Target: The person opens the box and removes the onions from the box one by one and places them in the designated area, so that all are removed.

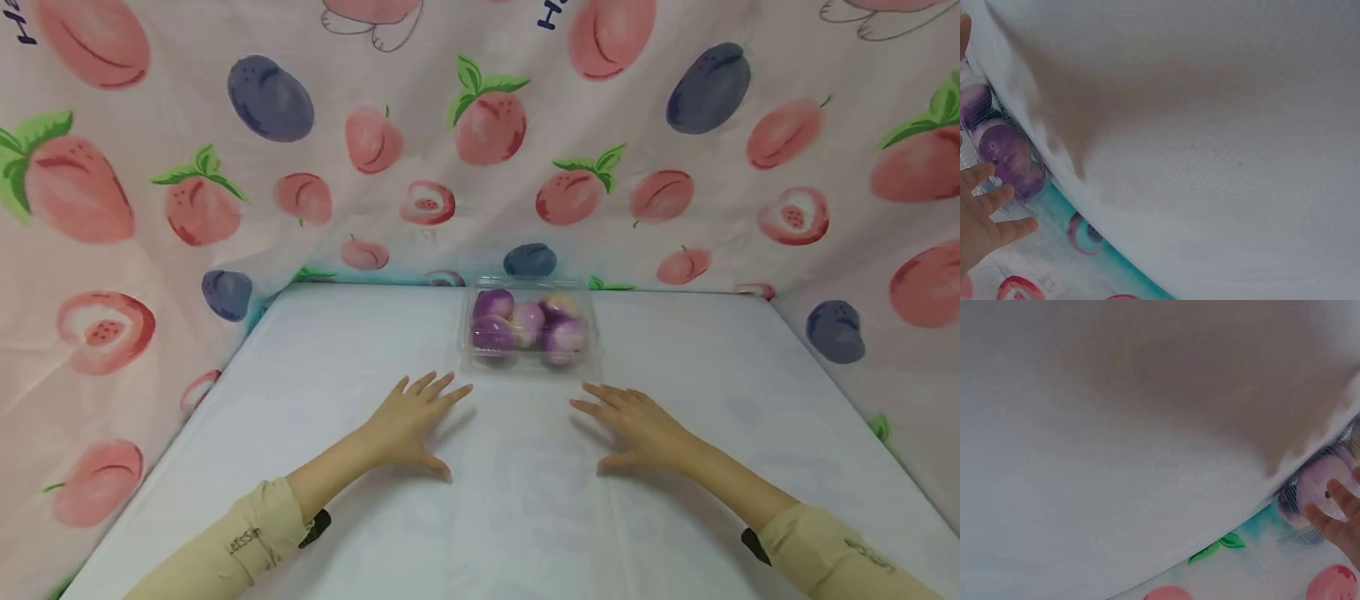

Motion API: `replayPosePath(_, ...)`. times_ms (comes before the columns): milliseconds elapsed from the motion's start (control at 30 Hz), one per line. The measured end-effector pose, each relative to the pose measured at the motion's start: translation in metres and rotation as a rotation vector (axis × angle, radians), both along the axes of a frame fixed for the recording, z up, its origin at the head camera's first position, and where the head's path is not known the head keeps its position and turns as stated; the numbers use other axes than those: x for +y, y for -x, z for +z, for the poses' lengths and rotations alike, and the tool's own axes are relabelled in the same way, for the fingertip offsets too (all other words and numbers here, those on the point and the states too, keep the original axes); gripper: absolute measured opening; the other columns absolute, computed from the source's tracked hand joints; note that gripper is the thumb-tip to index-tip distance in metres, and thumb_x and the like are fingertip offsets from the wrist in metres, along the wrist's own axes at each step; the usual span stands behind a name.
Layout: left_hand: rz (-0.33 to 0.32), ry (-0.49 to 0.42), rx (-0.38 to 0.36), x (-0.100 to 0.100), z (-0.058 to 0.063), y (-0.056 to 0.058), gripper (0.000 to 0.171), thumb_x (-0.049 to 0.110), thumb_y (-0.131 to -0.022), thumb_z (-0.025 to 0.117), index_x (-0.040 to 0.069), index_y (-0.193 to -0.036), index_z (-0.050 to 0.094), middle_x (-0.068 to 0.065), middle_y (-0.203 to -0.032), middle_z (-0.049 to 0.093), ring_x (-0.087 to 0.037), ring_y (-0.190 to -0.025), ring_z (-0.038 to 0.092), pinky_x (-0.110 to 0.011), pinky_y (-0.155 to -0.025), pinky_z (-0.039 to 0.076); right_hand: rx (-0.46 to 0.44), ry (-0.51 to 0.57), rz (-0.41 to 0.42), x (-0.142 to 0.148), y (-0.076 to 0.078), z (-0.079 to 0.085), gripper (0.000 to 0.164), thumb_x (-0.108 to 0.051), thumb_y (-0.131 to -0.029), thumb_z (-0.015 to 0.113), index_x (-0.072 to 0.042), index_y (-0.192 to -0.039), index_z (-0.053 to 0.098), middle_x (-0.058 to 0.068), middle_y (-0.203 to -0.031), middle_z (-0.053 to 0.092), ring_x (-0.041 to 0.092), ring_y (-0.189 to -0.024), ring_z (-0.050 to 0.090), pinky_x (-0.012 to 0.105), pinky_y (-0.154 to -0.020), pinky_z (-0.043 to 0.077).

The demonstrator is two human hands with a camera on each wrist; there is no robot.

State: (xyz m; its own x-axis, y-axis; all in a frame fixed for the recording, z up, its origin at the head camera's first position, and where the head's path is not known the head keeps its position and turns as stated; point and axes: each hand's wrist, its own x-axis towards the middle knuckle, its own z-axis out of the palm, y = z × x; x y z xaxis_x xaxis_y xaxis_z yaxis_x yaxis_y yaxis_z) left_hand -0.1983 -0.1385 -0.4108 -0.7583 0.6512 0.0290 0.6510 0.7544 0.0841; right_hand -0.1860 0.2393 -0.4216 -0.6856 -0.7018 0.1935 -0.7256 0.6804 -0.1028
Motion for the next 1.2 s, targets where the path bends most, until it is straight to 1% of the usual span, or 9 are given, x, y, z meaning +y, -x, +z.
replayPosePath(233,0.007,-0.035,0.01,0.0,0.0,-0.001,0.102,0.064,-0.06,0.076,0.021,-0.144,0.04,-0.013,-0.141,0.048,-0.035,-0.129,0.046,-0.061,-0.102,0.036,0.064,0.095,0.067,-0.005,0.002,0.006,0.07,-0.038,-0.067,0.082,-0.01,-0.126,0.059,0.019,-0.132,0.054,0.035,-0.113,0.058,0.051,-0.087,0.049)
replayPosePath(333,0.012,-0.053,0.005,0.0,-0.001,0.001,0.093,0.061,-0.061,0.078,0.018,-0.138,0.048,-0.011,-0.133,0.056,-0.031,-0.122,0.053,-0.056,-0.099,0.042,0.047,0.106,0.076,-0.009,0.004,0.007,0.063,-0.033,-0.068,0.082,-0.009,-0.122,0.061,0.019,-0.13,0.057,0.035,-0.111,0.059,0.05,-0.086,0.05)
replayPosePath(467,0.028,-0.072,0.013,-0.001,-0.003,0.002,0.084,0.057,-0.063,0.079,0.015,-0.132,0.054,-0.008,-0.125,0.062,-0.027,-0.113,0.06,-0.046,-0.095,0.047,0.01,0.073,0.066,-0.012,0.006,0.006,0.057,-0.031,-0.072,0.08,-0.008,-0.121,0.062,0.018,-0.127,0.059,0.035,-0.111,0.059,0.05,-0.087,0.049)
replayPosePath(600,0.049,-0.12,0.003,0.0,-0.002,0.004,0.075,0.051,-0.068,0.078,0.013,-0.13,0.057,-0.009,-0.122,0.064,-0.028,-0.111,0.061,-0.044,-0.093,0.05,0.05,0.05,0.056,-0.015,0.007,0.006,0.051,-0.027,-0.075,0.078,-0.007,-0.119,0.063,0.016,-0.122,0.063,0.033,-0.107,0.061,0.049,-0.085,0.051)
replayPosePath(733,0.094,-0.178,-0.017,0.002,0.001,0.005,0.066,0.047,-0.073,0.077,0.013,-0.127,0.059,-0.01,-0.121,0.065,-0.029,-0.111,0.061,-0.045,-0.091,0.05,0.112,0.078,0.059,-0.018,0.012,0.007,0.045,-0.021,-0.075,0.077,-0.006,-0.116,0.065,0.015,-0.117,0.065,0.03,-0.104,0.063,0.048,-0.084,0.051)
replayPosePath(833,0.124,-0.204,-0.02,0.002,0.002,0.001,0.06,0.044,-0.074,0.076,0.013,-0.124,0.062,-0.009,-0.12,0.066,-0.028,-0.111,0.061,-0.045,-0.09,0.051,0.109,0.083,0.066,-0.022,0.014,0.009,0.039,-0.018,-0.077,0.075,-0.007,-0.114,0.066,0.014,-0.115,0.066,0.03,-0.102,0.063,0.047,-0.083,0.051)
replayPosePath(967,0.138,-0.23,-0.008,0.001,0.002,-0.003,0.053,0.041,-0.077,0.075,0.013,-0.121,0.064,-0.009,-0.117,0.067,-0.028,-0.109,0.063,-0.044,-0.089,0.051,0.093,0.078,0.061,-0.027,0.015,0.011,0.033,-0.015,-0.079,0.074,-0.006,-0.111,0.068,0.014,-0.112,0.067,0.03,-0.101,0.063,0.047,-0.083,0.051)
replayPosePath(1067,0.17,-0.274,-0.011,0.001,0.002,-0.004,0.047,0.036,-0.079,0.075,0.012,-0.118,0.066,-0.008,-0.115,0.068,-0.027,-0.108,0.063,-0.044,-0.089,0.052,0.114,0.105,0.061,-0.032,0.018,0.014,0.031,-0.016,-0.079,0.074,-0.006,-0.108,0.069,0.013,-0.11,0.068,0.029,-0.1,0.064,0.048,-0.084,0.051)
replayPosePath(1200,0.222,-0.351,-0.06,0.0,0.002,-0.002,0.04,0.032,-0.081,0.073,0.011,-0.115,0.068,-0.007,-0.116,0.068,-0.027,-0.109,0.063,-0.044,-0.091,0.051,0.168,0.149,0.089,-0.042,0.023,0.019,0.028,-0.021,-0.08,0.073,-0.008,-0.104,0.071,0.011,-0.107,0.069,0.028,-0.098,0.064,0.046,-0.084,0.051)
